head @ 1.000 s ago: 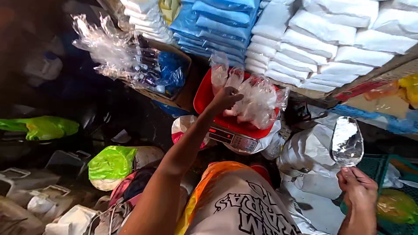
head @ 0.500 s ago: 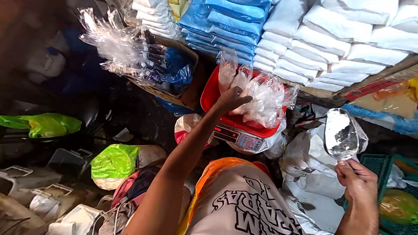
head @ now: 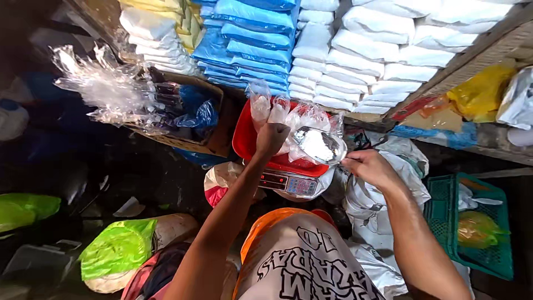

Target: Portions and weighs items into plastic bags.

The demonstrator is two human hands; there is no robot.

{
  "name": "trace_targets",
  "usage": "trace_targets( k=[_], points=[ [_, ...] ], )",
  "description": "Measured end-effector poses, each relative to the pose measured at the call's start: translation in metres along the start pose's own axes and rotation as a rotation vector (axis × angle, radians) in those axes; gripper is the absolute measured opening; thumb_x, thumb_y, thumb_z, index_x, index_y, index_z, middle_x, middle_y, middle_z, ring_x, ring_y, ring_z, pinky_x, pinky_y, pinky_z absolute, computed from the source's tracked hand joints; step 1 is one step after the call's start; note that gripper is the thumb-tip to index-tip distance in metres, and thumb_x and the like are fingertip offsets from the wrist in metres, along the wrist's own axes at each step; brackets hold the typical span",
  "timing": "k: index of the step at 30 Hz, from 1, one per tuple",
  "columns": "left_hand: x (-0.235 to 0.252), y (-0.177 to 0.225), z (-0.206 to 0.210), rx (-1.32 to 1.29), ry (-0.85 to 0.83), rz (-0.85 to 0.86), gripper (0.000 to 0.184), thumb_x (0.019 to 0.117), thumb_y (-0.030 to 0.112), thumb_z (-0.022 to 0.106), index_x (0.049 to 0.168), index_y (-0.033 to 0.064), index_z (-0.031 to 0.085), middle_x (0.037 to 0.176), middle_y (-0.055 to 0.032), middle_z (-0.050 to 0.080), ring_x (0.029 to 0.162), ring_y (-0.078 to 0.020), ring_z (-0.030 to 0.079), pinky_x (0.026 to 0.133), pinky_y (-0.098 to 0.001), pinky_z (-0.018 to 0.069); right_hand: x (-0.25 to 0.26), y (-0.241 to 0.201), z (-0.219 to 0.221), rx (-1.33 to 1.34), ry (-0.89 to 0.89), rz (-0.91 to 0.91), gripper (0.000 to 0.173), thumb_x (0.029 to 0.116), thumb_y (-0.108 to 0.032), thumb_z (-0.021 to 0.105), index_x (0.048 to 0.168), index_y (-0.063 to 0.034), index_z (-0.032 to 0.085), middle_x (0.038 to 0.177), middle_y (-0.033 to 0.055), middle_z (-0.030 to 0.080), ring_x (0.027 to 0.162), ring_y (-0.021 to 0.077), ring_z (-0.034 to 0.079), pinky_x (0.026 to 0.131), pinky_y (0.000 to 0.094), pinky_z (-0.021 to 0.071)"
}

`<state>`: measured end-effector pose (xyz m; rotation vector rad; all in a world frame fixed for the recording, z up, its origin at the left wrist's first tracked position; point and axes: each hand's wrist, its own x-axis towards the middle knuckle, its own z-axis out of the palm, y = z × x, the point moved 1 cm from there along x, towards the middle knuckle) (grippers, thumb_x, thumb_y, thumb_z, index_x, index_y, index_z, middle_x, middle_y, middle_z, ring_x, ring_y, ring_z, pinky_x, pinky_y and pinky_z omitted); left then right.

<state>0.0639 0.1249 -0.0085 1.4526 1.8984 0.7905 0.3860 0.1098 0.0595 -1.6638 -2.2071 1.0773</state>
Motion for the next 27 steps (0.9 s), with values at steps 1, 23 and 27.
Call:
trace_targets(
  k=[1, 23, 27],
  points=[
    [-0.001, -0.002, 0.001, 0.0, 0.006, 0.01, 0.029, 0.1002, 0.04, 0.06, 0.097, 0.0181, 0.08, 0.083, -0.0037, 0.073, 0.076, -0.0215, 0.069, 0.073, -0.0539, 0.056, 0.006, -0.01, -0.001, -0.047, -0.006, 0.004, 0.027, 0.1025, -0.032, 0.062, 0.093, -0.0121, 0.077, 0.073, 0.0081, 0.068, 0.062, 0.0231, 0.063, 0.061, 0.0528, 0.0533],
    [0.001, -0.003, 0.013, -0.132, 0.0, -0.046, 0.035, 0.1022, 0.046, 0.055, 0.115, 0.0235, 0.078, 0.095, -0.0023, 0.076, 0.085, -0.0196, 0.071, 0.08, -0.0526, 0.0572, 0.068, -0.099, -0.009, -0.703, -0.234, 0.11, 0.039, 0.0977, -0.046, 0.055, 0.083, -0.014, 0.072, 0.089, 0.0148, 0.071, 0.088, 0.0375, 0.069, 0.069, 0.0661, 0.0511],
    [0.003, -0.011, 0.003, -0.231, 0.033, -0.009, 0.039, 0.1025, 0.047, 0.053, 0.115, 0.0174, 0.076, 0.095, -0.0048, 0.074, 0.081, -0.0188, 0.07, 0.077, -0.0485, 0.0579, 0.057, -0.076, -0.011, -0.554, -0.222, 0.079, 0.039, 0.1015, -0.045, 0.055, 0.088, -0.0142, 0.076, 0.087, 0.0139, 0.072, 0.084, 0.0362, 0.069, 0.071, 0.0663, 0.0513]
  ],
)
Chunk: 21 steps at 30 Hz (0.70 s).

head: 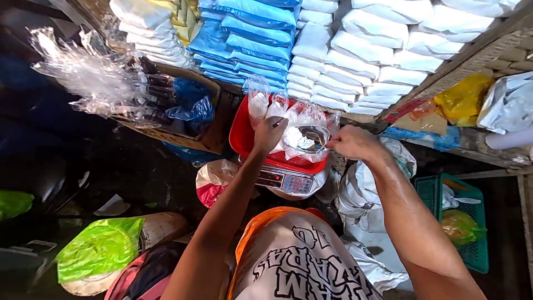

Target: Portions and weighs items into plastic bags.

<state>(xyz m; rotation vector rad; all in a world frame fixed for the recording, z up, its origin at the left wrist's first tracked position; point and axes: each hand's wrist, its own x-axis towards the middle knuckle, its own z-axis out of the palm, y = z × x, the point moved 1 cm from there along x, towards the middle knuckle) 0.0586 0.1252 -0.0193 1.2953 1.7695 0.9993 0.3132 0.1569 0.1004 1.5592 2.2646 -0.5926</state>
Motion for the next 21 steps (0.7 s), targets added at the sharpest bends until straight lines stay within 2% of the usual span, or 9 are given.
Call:
trace_targets(
  k=[3, 5, 9, 13, 16, 21],
  points=[
    [-0.005, 0.001, -0.017, -0.074, 0.03, -0.031, 0.04, 0.1034, 0.046, 0.052, 0.113, 0.0141, 0.075, 0.089, -0.0054, 0.071, 0.074, -0.0183, 0.067, 0.07, -0.0451, 0.0566, -0.006, 0.015, 0.011, 0.089, 0.042, -0.025, 0.038, 0.1012, -0.044, 0.057, 0.089, -0.0141, 0.077, 0.085, 0.0137, 0.072, 0.085, 0.0361, 0.069, 0.072, 0.0675, 0.0503],
    [-0.008, -0.001, -0.027, -0.133, 0.056, -0.067, 0.039, 0.1032, 0.046, 0.054, 0.108, 0.013, 0.075, 0.08, -0.0032, 0.069, 0.067, -0.0161, 0.064, 0.063, -0.0401, 0.054, -0.009, 0.02, 0.014, 0.113, 0.052, -0.027, 0.038, 0.1019, -0.044, 0.056, 0.088, -0.0143, 0.077, 0.084, 0.0126, 0.071, 0.083, 0.0344, 0.068, 0.071, 0.0656, 0.0496],
    [-0.012, -0.007, -0.041, -0.225, 0.094, -0.063, 0.037, 0.1033, 0.043, 0.056, 0.101, 0.0096, 0.072, 0.074, -0.0017, 0.064, 0.06, -0.0133, 0.059, 0.057, -0.0328, 0.0505, -0.012, 0.027, 0.018, 0.112, 0.066, -0.019, 0.038, 0.1021, -0.046, 0.057, 0.092, -0.016, 0.078, 0.087, 0.012, 0.073, 0.086, 0.0347, 0.069, 0.072, 0.0672, 0.0503],
    [-0.021, -0.005, -0.055, -0.276, 0.122, -0.057, 0.035, 0.1046, 0.039, 0.055, 0.097, 0.009, 0.072, 0.072, -0.0009, 0.064, 0.061, -0.0118, 0.06, 0.056, -0.0296, 0.0503, -0.021, 0.035, 0.02, 0.143, 0.091, -0.059, 0.036, 0.1032, -0.044, 0.057, 0.092, -0.0163, 0.078, 0.088, 0.0101, 0.073, 0.087, 0.032, 0.07, 0.074, 0.0654, 0.0512],
    [-0.027, -0.006, -0.061, -0.307, 0.141, -0.075, 0.033, 0.105, 0.037, 0.055, 0.098, 0.0086, 0.072, 0.075, -0.0008, 0.065, 0.063, -0.0115, 0.061, 0.059, -0.029, 0.052, -0.024, 0.038, 0.021, 0.146, 0.09, -0.037, 0.036, 0.1033, -0.044, 0.057, 0.09, -0.0175, 0.077, 0.085, 0.0099, 0.072, 0.085, 0.0324, 0.069, 0.071, 0.0663, 0.0498],
    [-0.035, -0.013, -0.063, -0.328, 0.144, -0.106, 0.033, 0.1057, 0.037, 0.055, 0.1, 0.0084, 0.071, 0.074, -0.0003, 0.064, 0.063, -0.0113, 0.062, 0.058, -0.0282, 0.052, -0.031, 0.047, 0.028, 0.249, 0.125, -0.076, 0.034, 0.103, -0.042, 0.059, 0.086, -0.0174, 0.076, 0.079, 0.0073, 0.07, 0.078, 0.028, 0.067, 0.067, 0.0622, 0.0487]
  ],
)
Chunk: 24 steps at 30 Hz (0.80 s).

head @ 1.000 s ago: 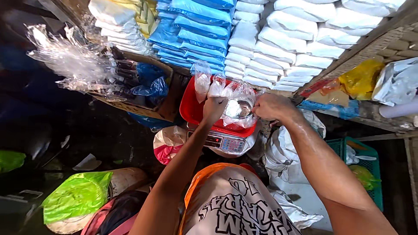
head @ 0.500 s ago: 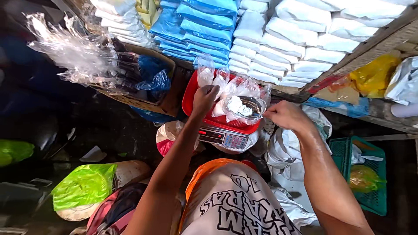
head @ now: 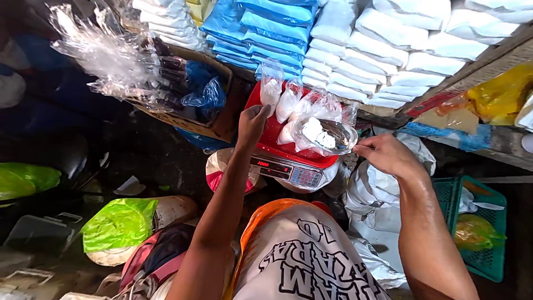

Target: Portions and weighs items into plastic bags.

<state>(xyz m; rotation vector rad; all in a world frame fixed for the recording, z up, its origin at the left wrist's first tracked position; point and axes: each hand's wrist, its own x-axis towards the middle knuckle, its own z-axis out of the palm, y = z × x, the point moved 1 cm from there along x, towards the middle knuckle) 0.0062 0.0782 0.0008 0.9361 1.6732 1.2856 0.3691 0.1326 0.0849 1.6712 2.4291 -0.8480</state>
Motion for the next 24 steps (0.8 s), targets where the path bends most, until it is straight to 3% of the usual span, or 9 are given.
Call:
trace_targets(
  k=[2, 4, 9, 12, 15, 18, 20, 22, 24],
  points=[
    [-0.002, -0.004, -0.002, -0.024, 0.001, -0.005, 0.033, 0.1057, 0.037, 0.056, 0.103, 0.0088, 0.072, 0.077, -0.0012, 0.066, 0.066, -0.012, 0.063, 0.059, -0.029, 0.0528, -0.013, 0.011, 0.006, 0.113, 0.057, -0.038, 0.033, 0.1027, -0.038, 0.061, 0.083, -0.0159, 0.076, 0.071, 0.0058, 0.065, 0.065, 0.0232, 0.061, 0.06, 0.0546, 0.0471],
    [-0.004, -0.005, -0.001, -0.075, 0.005, 0.015, 0.032, 0.1059, 0.035, 0.056, 0.11, 0.0089, 0.074, 0.078, -0.0016, 0.067, 0.067, -0.0123, 0.064, 0.06, -0.0289, 0.0541, -0.027, 0.025, 0.019, 0.252, 0.131, -0.077, 0.031, 0.1026, -0.033, 0.062, 0.08, -0.0145, 0.074, 0.061, 0.0031, 0.058, 0.05, 0.0157, 0.05, 0.047, 0.0405, 0.0421],
    [0.0, 0.001, 0.025, -0.075, 0.063, 0.249, 0.027, 0.1089, 0.023, 0.049, 0.106, 0.0067, 0.071, 0.066, 0.0019, 0.058, 0.05, -0.0096, 0.052, 0.048, -0.0264, 0.0477, -0.027, 0.049, 0.051, 0.58, 0.153, -0.163, 0.022, 0.1029, -0.022, 0.062, 0.092, -0.0087, 0.076, 0.067, 0.0019, 0.062, 0.052, 0.0101, 0.049, 0.05, 0.0312, 0.0439],
    [-0.007, 0.023, 0.046, 0.04, 0.017, 0.34, 0.026, 0.1095, 0.025, 0.048, 0.107, 0.0095, 0.069, 0.07, 0.0008, 0.058, 0.05, -0.0105, 0.052, 0.047, -0.0278, 0.0483, -0.042, 0.072, 0.061, 0.693, 0.216, -0.188, 0.02, 0.1016, -0.019, 0.062, 0.094, -0.0077, 0.076, 0.066, 0.0026, 0.063, 0.052, 0.0102, 0.052, 0.051, 0.0303, 0.0473],
    [-0.014, 0.043, 0.073, 0.015, -0.093, 0.369, 0.024, 0.1093, 0.029, 0.049, 0.111, 0.0159, 0.068, 0.072, 0.0043, 0.056, 0.051, -0.0076, 0.048, 0.046, -0.0251, 0.0442, -0.064, 0.128, 0.07, 0.832, 0.255, -0.13, 0.019, 0.1008, -0.017, 0.062, 0.099, -0.0037, 0.076, 0.066, 0.0015, 0.062, 0.054, 0.007, 0.053, 0.053, 0.0272, 0.0485],
    [-0.016, 0.054, 0.117, -0.135, -0.18, 0.334, 0.023, 0.1092, 0.024, 0.044, 0.098, 0.0182, 0.064, 0.065, 0.0113, 0.052, 0.047, -0.0027, 0.043, 0.043, -0.0202, 0.0393, -0.093, 0.201, 0.082, 0.898, 0.319, 0.05, 0.022, 0.1019, -0.018, 0.061, 0.104, -0.0023, 0.075, 0.069, -0.0004, 0.063, 0.058, 0.0036, 0.054, 0.058, 0.0243, 0.0493],
    [-0.02, 0.057, 0.152, -0.144, -0.258, 0.318, 0.029, 0.1097, 0.023, 0.04, 0.089, 0.0182, 0.059, 0.062, 0.0117, 0.05, 0.044, -0.0026, 0.04, 0.041, -0.0194, 0.0373, -0.109, 0.253, 0.095, 0.868, 0.37, 0.203, 0.025, 0.1025, -0.021, 0.06, 0.104, -0.0025, 0.075, 0.072, 0.0001, 0.064, 0.06, 0.0044, 0.055, 0.061, 0.0258, 0.0507],
    [-0.022, 0.059, 0.192, -0.053, -0.324, 0.324, 0.033, 0.1096, 0.029, 0.043, 0.085, 0.0166, 0.06, 0.061, 0.01, 0.05, 0.044, -0.0044, 0.041, 0.041, -0.0218, 0.038, -0.115, 0.304, 0.108, 0.748, 0.4, 0.391, 0.028, 0.1025, -0.028, 0.059, 0.104, -0.0057, 0.076, 0.079, 0.0039, 0.068, 0.068, 0.0103, 0.061, 0.069, 0.0339, 0.0548],
    [-0.024, 0.063, 0.238, 0.086, -0.382, 0.345, 0.03, 0.1083, 0.028, 0.049, 0.089, 0.0102, 0.064, 0.063, 0.0056, 0.055, 0.045, -0.0076, 0.046, 0.042, -0.0255, 0.0428, -0.11, 0.348, 0.118, 0.576, 0.322, 0.633, 0.034, 0.1026, -0.039, 0.056, 0.109, -0.0138, 0.078, 0.1, 0.008, 0.075, 0.093, 0.0217, 0.071, 0.089, 0.0501, 0.0563]
  ],
)
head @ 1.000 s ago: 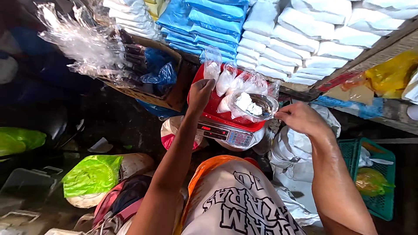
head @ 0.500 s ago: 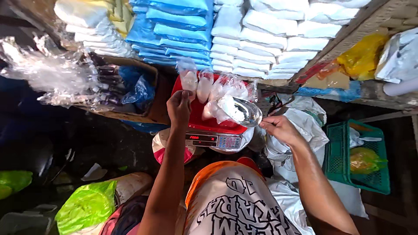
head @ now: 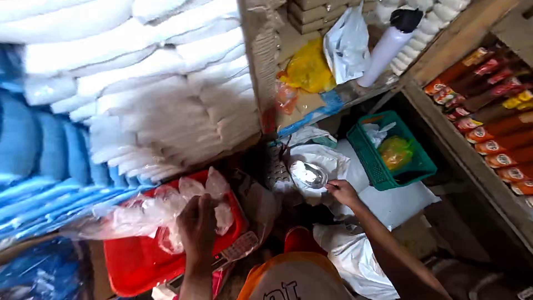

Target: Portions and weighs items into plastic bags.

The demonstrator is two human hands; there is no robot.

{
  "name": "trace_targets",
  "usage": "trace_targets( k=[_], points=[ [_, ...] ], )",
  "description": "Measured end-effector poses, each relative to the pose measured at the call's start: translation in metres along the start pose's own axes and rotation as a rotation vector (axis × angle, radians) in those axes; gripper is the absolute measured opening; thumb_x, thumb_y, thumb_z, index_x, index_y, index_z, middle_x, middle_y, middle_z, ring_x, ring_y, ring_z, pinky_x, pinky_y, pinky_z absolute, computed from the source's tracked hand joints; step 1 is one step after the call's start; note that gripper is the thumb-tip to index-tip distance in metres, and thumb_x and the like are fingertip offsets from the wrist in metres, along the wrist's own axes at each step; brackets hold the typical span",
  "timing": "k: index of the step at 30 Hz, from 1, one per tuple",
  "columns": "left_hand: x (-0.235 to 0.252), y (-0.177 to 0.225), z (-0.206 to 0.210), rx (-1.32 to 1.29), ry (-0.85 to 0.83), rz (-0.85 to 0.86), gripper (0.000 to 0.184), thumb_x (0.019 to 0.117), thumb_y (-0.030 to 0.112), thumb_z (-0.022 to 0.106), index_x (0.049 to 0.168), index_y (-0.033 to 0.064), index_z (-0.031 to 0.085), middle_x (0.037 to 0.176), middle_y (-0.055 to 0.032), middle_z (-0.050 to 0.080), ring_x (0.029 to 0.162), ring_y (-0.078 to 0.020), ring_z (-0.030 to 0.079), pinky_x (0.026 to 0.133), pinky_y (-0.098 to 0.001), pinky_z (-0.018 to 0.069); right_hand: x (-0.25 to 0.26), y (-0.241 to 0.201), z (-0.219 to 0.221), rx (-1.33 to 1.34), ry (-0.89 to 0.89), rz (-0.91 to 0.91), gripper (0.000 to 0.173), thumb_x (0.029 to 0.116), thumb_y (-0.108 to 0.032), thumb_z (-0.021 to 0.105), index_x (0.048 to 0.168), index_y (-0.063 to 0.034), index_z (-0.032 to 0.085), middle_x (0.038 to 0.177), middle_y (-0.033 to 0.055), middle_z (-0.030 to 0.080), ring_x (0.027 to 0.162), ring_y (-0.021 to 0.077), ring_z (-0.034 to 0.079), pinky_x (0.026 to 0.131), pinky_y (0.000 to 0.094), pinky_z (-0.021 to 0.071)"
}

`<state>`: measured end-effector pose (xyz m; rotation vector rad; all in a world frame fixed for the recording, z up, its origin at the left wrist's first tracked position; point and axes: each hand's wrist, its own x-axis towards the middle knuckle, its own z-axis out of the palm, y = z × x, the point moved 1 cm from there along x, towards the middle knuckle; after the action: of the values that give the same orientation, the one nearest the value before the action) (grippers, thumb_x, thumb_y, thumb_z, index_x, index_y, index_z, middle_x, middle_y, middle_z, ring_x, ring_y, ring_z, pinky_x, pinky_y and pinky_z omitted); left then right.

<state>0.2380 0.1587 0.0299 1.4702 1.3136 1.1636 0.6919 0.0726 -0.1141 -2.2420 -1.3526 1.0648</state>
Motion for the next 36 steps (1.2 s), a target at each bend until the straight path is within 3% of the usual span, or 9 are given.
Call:
trace_targets(
  k=[4, 7, 10, 14, 18, 21, 24, 28, 36],
  points=[
    [0.051, 0.024, 0.1, 0.204, -0.27, -0.002, 0.029, 0.1024, 0.024, 0.062, 0.123, 0.0051, 0.067, 0.096, -0.0034, 0.074, 0.066, -0.0128, 0.068, 0.056, -0.033, 0.0613, 0.067, 0.017, -0.004, -0.325, -0.122, 0.304, 0.042, 0.1014, -0.043, 0.052, 0.121, -0.0124, 0.072, 0.125, 0.0181, 0.07, 0.12, 0.0396, 0.065, 0.098, 0.0681, 0.0485],
    [0.104, 0.05, 0.186, 0.45, -0.326, 0.14, 0.028, 0.1028, 0.028, 0.062, 0.123, 0.0116, 0.071, 0.103, -0.0006, 0.076, 0.078, -0.009, 0.072, 0.071, -0.0335, 0.0635, 0.113, 0.018, 0.004, -0.446, -0.267, 0.33, 0.045, 0.0975, -0.035, 0.059, 0.129, -0.0027, 0.066, 0.131, 0.0243, 0.065, 0.123, 0.0445, 0.061, 0.098, 0.069, 0.0474],
    [0.165, 0.059, 0.261, 0.798, -0.277, 0.358, 0.024, 0.1051, 0.027, 0.057, 0.112, 0.0099, 0.073, 0.094, -0.0132, 0.073, 0.08, -0.0299, 0.072, 0.071, -0.053, 0.0596, 0.146, 0.029, 0.021, -0.479, -0.26, 0.226, 0.052, 0.1012, -0.04, 0.057, 0.135, -0.001, 0.062, 0.129, 0.0268, 0.065, 0.121, 0.0461, 0.061, 0.097, 0.067, 0.0484],
    [0.237, 0.061, 0.329, 1.164, -0.361, 0.096, 0.026, 0.1051, 0.027, 0.052, 0.114, 0.0106, 0.07, 0.107, -0.0179, 0.072, 0.095, -0.0415, 0.071, 0.079, -0.0635, 0.0565, 0.181, 0.042, 0.047, -0.407, -0.271, 0.289, 0.05, 0.1045, -0.031, 0.05, 0.149, -0.0083, 0.052, 0.129, 0.0259, 0.065, 0.122, 0.0459, 0.061, 0.099, 0.0645, 0.0486],
    [0.259, 0.047, 0.355, 1.453, -0.433, 0.104, 0.021, 0.1016, 0.012, 0.054, 0.115, 0.0011, 0.066, 0.115, -0.0218, 0.067, 0.091, -0.0432, 0.07, 0.071, -0.0593, 0.0575, 0.194, 0.056, 0.064, -0.418, -0.395, 0.321, 0.036, 0.1037, -0.02, 0.049, 0.125, 0.0015, 0.068, 0.133, 0.0238, 0.064, 0.127, 0.0417, 0.059, 0.1, 0.0613, 0.0495],
    [0.261, 0.047, 0.361, 1.545, -0.478, 0.033, 0.018, 0.0985, 0.006, 0.056, 0.11, -0.0039, 0.065, 0.105, -0.027, 0.068, 0.092, -0.0465, 0.069, 0.069, -0.0592, 0.0568, 0.199, 0.07, 0.073, -0.447, -0.394, 0.319, 0.039, 0.1044, -0.023, 0.049, 0.128, 0.0031, 0.066, 0.139, 0.0283, 0.058, 0.135, 0.0457, 0.051, 0.107, 0.0635, 0.0436],
    [0.265, 0.045, 0.363, 1.575, -0.485, -0.043, 0.023, 0.0996, 0.01, 0.056, 0.114, -0.0057, 0.065, 0.112, -0.0282, 0.067, 0.097, -0.0467, 0.069, 0.074, -0.0594, 0.0573, 0.197, 0.065, 0.06, -0.473, -0.35, 0.194, 0.046, 0.1018, -0.021, 0.054, 0.14, 0.0033, 0.058, 0.148, 0.0306, 0.049, 0.143, 0.0484, 0.04, 0.115, 0.0669, 0.0316],
    [0.269, 0.038, 0.369, 1.57, -0.462, -0.068, 0.021, 0.0975, 0.007, 0.057, 0.11, -0.0074, 0.065, 0.113, -0.0282, 0.066, 0.095, -0.0456, 0.069, 0.071, -0.0579, 0.0571, 0.178, 0.032, 0.031, -0.476, -0.323, 0.032, 0.055, 0.0868, -0.023, 0.072, 0.135, 0.0022, 0.062, 0.149, 0.0257, 0.051, 0.142, 0.0475, 0.04, 0.113, 0.0689, 0.0317],
    [0.273, 0.04, 0.37, 1.519, -0.505, -0.028, 0.022, 0.1007, 0.007, 0.052, 0.112, -0.0082, 0.064, 0.106, -0.0282, 0.067, 0.095, -0.0446, 0.069, 0.073, -0.0566, 0.057, 0.144, -0.077, -0.042, -0.434, -0.157, -0.126, 0.035, 0.0982, -0.03, 0.054, 0.122, -0.0108, 0.07, 0.125, 0.0146, 0.069, 0.122, 0.0361, 0.061, 0.101, 0.0594, 0.0475]
  ],
)
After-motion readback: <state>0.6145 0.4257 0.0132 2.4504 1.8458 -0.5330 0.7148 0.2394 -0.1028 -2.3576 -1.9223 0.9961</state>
